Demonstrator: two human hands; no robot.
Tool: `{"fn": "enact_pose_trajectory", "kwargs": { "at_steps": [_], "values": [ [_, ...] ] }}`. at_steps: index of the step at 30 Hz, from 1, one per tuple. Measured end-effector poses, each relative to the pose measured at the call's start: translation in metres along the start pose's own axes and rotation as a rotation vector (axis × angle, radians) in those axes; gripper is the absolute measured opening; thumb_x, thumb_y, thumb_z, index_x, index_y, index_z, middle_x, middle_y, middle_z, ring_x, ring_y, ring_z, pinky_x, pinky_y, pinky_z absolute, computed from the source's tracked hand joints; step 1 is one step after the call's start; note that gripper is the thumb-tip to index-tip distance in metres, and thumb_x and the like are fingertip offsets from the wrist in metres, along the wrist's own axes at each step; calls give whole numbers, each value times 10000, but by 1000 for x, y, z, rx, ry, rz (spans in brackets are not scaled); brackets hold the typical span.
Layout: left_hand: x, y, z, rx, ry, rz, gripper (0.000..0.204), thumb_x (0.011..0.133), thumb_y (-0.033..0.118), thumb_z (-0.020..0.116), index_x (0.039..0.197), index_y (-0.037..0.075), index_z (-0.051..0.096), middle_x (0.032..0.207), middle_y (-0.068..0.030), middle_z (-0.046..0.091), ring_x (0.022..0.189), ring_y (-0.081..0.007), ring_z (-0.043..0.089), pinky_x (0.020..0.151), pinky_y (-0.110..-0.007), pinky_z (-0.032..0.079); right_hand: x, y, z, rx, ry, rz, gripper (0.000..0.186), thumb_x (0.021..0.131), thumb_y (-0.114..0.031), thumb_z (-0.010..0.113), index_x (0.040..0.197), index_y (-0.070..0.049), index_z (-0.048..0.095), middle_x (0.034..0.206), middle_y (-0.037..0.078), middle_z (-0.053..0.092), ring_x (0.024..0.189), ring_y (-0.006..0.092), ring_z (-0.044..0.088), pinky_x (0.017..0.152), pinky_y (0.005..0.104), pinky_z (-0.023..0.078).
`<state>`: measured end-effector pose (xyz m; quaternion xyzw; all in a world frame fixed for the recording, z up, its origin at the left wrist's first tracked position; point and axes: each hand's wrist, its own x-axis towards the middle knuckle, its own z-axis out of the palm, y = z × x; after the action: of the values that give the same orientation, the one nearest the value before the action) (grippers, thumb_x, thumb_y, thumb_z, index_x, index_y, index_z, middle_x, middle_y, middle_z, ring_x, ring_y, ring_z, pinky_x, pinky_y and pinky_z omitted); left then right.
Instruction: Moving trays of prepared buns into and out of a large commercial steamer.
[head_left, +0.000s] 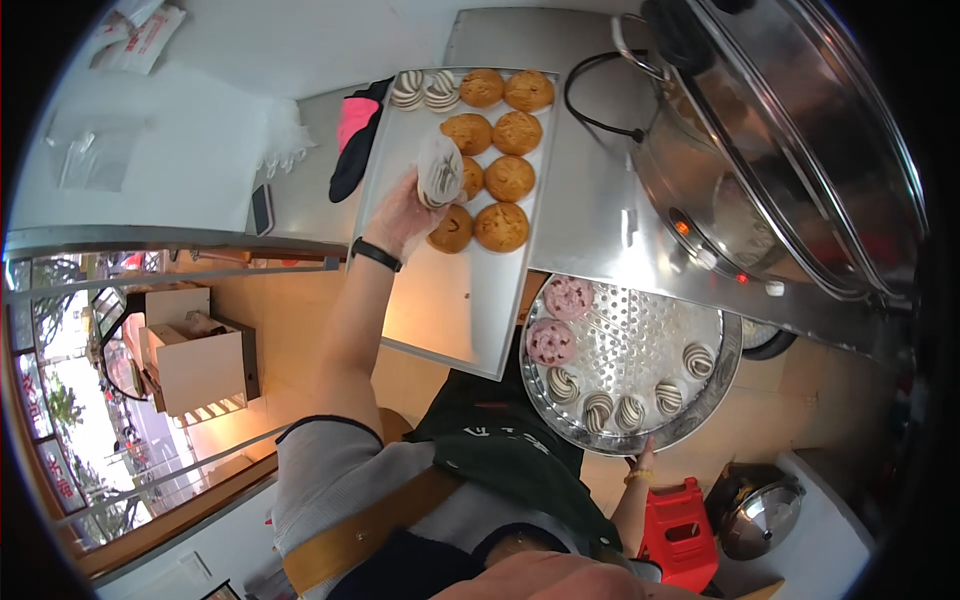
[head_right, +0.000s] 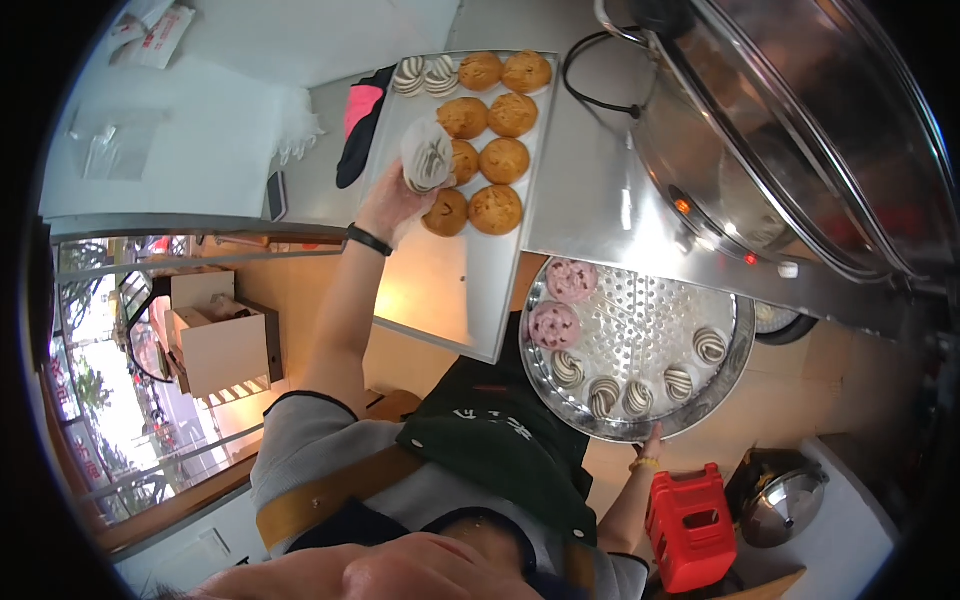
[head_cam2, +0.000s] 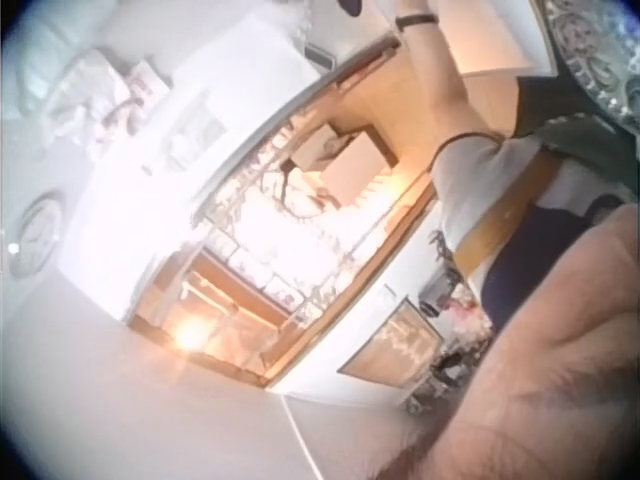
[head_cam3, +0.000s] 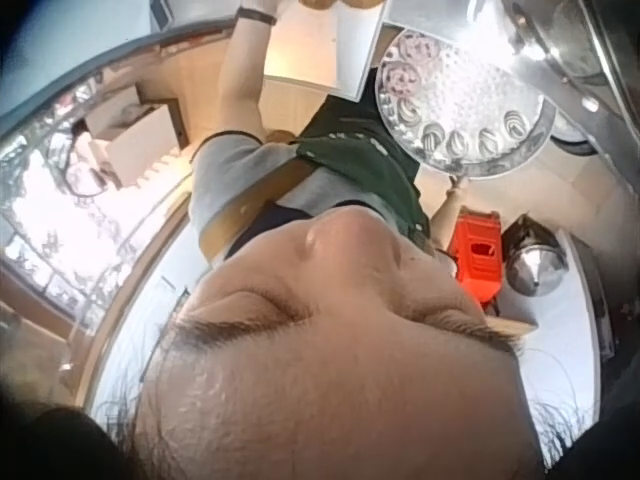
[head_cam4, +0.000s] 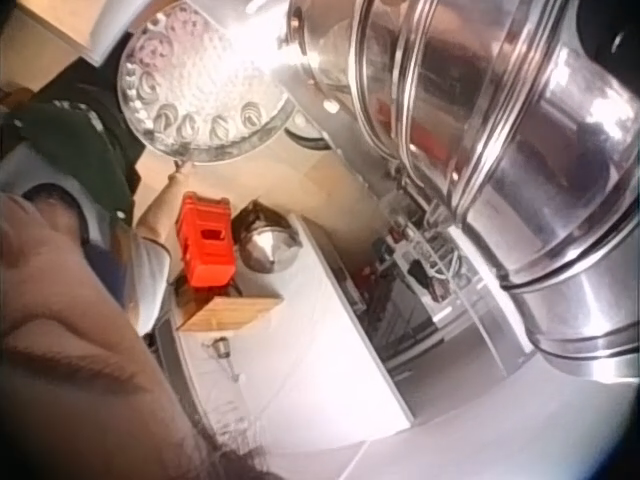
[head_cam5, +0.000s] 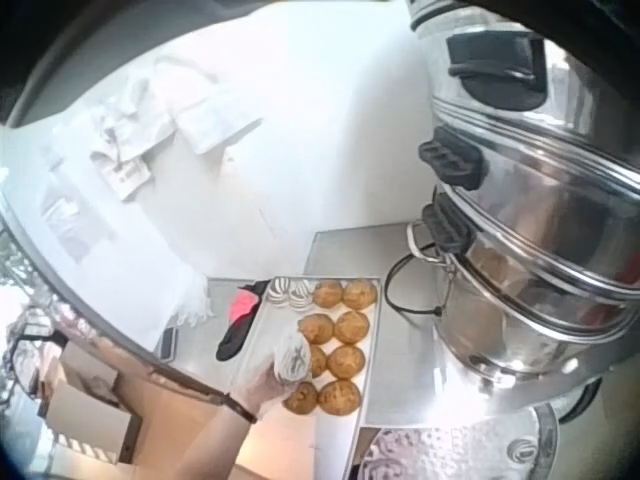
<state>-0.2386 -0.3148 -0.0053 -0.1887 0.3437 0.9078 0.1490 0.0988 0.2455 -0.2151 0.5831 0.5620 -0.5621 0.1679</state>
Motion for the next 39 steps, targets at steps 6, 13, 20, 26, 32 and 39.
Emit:
{"fn": "enact_pose_trajectory", "kwargs": {
  "at_steps": [6,13,20,26,32,39],
  "values": [
    [-25,-27,45,53,69,17,345,851,229,431,1160,75,417,1114,-60,491,985,-181,487,776,-289,403,-4,-3,-2,46,74,8,556,763,-375,490,1186,-44,348,1094,147,460,916,281,509,656,404,488],
    [-32,-70,69,76,59,-20,354,850,178,437,1174,44,390,1133,-81,464,1023,-195,468,832,-325,423,-26,-18,-11,-72,-110,-86,502,757,-338,490,1101,17,401,992,159,504,780,246,554,552,375,510],
    [-51,-140,123,72,116,76,412,813,169,508,1177,22,382,1109,-74,480,1020,-185,465,866,-324,399,-56,-52,-9,-237,-573,63,680,719,-336,623,1208,7,297,1186,146,403,1048,254,442,661,344,504],
    [-58,-189,145,61,-7,60,357,809,137,502,1111,-34,422,1031,-106,512,938,-166,501,819,-284,416,-22,-59,-33,-231,-852,32,638,730,-253,639,1206,7,304,1156,124,430,1031,232,456,756,347,471],
    [-68,-208,153,275,54,36,287,806,110,500,1046,-45,475,905,-61,559,794,-108,534,726,-228,438,-7,-115,-50,-973,-967,-186,353,777,-180,584,1047,18,474,1014,102,525,902,183,523,761,302,452],
    [-57,-249,156,1195,175,552,388,692,194,640,1013,11,522,895,-137,567,827,-219,549,745,-304,425,-158,-215,100,139,-817,-806,263,778,2,528,1037,41,509,923,78,572,820,155,556,743,268,439]
  ]
}}
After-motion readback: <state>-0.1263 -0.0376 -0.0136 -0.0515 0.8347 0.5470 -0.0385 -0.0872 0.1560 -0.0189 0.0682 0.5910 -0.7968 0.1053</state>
